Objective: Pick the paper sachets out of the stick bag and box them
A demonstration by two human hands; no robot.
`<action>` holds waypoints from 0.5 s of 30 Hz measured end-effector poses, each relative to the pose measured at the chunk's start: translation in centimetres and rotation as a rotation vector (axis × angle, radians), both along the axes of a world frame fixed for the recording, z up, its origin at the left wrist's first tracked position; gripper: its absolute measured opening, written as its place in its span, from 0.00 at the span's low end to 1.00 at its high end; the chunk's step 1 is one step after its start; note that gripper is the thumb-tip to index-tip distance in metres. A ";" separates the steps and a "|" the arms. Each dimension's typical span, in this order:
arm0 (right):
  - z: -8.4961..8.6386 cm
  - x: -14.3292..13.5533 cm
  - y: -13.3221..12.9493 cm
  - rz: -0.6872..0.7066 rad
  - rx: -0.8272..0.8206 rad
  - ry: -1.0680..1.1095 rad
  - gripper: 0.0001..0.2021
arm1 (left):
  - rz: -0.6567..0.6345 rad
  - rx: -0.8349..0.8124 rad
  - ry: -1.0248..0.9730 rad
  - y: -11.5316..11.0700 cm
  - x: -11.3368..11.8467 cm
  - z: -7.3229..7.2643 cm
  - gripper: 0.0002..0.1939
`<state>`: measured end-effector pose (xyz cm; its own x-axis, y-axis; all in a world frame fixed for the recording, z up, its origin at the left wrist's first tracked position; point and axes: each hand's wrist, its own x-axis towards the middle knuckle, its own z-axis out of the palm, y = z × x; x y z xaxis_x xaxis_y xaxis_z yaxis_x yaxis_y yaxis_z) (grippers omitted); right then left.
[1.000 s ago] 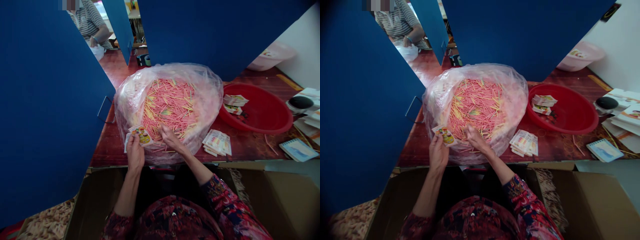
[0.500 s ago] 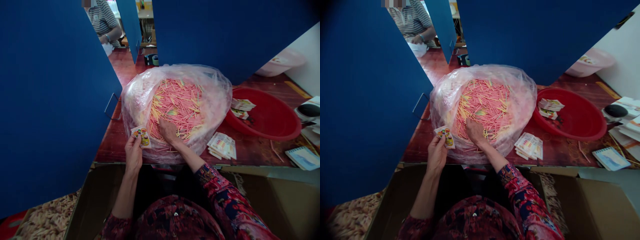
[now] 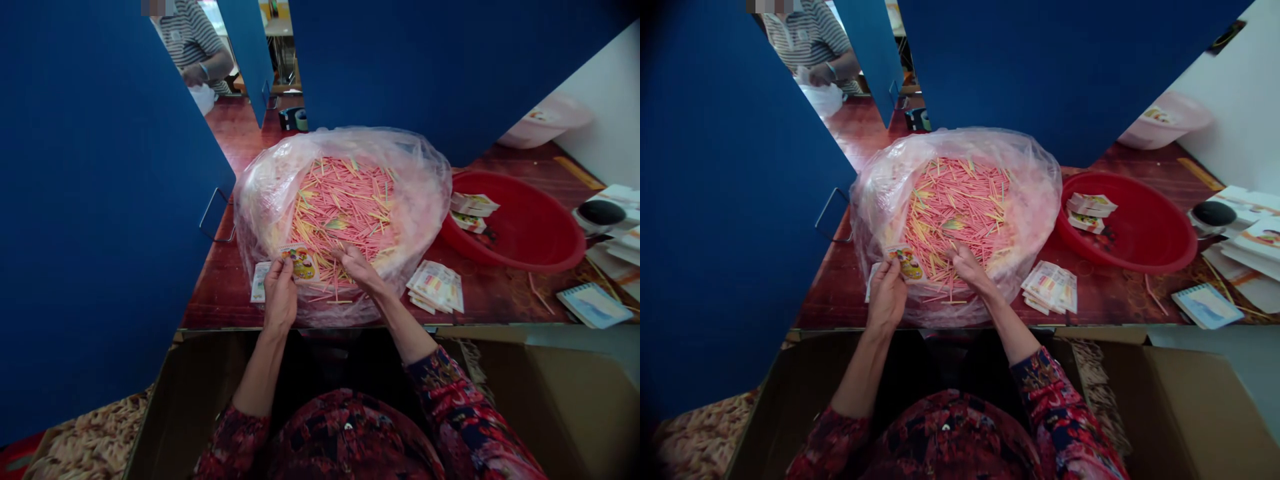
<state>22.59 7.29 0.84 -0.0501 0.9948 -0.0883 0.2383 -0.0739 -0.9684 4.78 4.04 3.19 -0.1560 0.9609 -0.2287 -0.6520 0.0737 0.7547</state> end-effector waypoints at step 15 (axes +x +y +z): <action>0.7 -1.5 -2.3 0.218 -0.466 0.587 0.17 | -0.077 -0.030 -0.054 0.6 1.2 -1.5 0.12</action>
